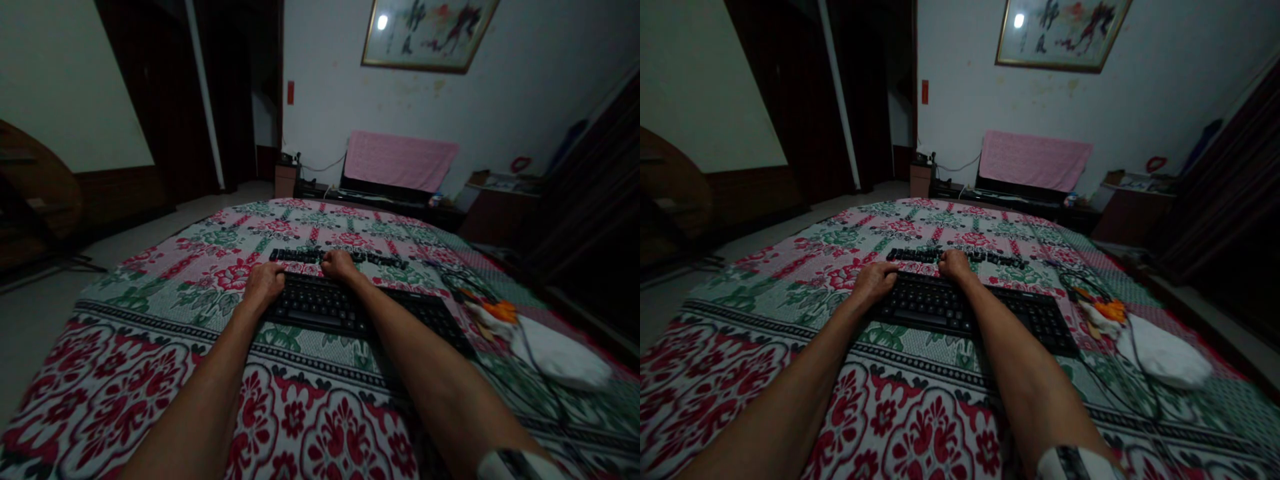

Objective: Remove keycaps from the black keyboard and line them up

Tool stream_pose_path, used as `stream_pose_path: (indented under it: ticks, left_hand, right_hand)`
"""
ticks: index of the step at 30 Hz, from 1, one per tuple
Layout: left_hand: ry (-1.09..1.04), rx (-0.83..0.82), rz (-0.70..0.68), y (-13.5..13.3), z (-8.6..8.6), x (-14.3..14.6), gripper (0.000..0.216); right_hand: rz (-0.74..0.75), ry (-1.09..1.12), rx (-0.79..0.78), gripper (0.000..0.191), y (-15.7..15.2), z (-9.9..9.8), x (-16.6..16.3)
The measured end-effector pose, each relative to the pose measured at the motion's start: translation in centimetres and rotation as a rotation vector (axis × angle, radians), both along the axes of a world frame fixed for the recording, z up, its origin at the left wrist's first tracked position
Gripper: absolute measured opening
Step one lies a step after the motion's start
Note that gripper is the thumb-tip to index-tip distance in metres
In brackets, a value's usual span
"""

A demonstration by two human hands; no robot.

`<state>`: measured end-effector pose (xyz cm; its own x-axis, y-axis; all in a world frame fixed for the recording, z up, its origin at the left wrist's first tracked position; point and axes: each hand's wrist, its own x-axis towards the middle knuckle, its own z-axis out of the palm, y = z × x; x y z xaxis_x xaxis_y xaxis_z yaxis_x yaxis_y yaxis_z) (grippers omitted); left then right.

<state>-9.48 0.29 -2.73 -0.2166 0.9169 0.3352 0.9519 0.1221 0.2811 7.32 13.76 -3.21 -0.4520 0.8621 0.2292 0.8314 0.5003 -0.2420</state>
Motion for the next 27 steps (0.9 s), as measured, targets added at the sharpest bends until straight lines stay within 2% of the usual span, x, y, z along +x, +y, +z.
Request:
stream_pose_path:
  ticks: [5,10,15,22,27]
  left_hand:
    - [0.035,-0.032,0.016,-0.1,0.1,0.3,0.033]
    - [0.063,0.021,-0.024,-0.3,0.3,1.4,0.033]
    - [0.056,0.036,-0.101,-0.4,0.4,2.5,0.032]
    - [0.054,0.071,-0.128,-0.2,0.0,2.6,0.033]
    - [-0.040,0.124,-0.292,-0.1,0.0,3.1,0.029]
  right_hand:
    - [-0.003,0.088,-0.006,0.024,-0.9,1.0,1.5]
    - [0.059,0.260,-0.007,0.020,-3.9,2.4,4.0]
    - [0.213,0.312,-0.063,0.019,-7.3,3.0,5.4]
    - [0.306,0.209,-0.091,0.015,-9.5,3.5,5.0]
    - [0.293,0.133,-0.119,0.015,-9.8,3.6,5.2]
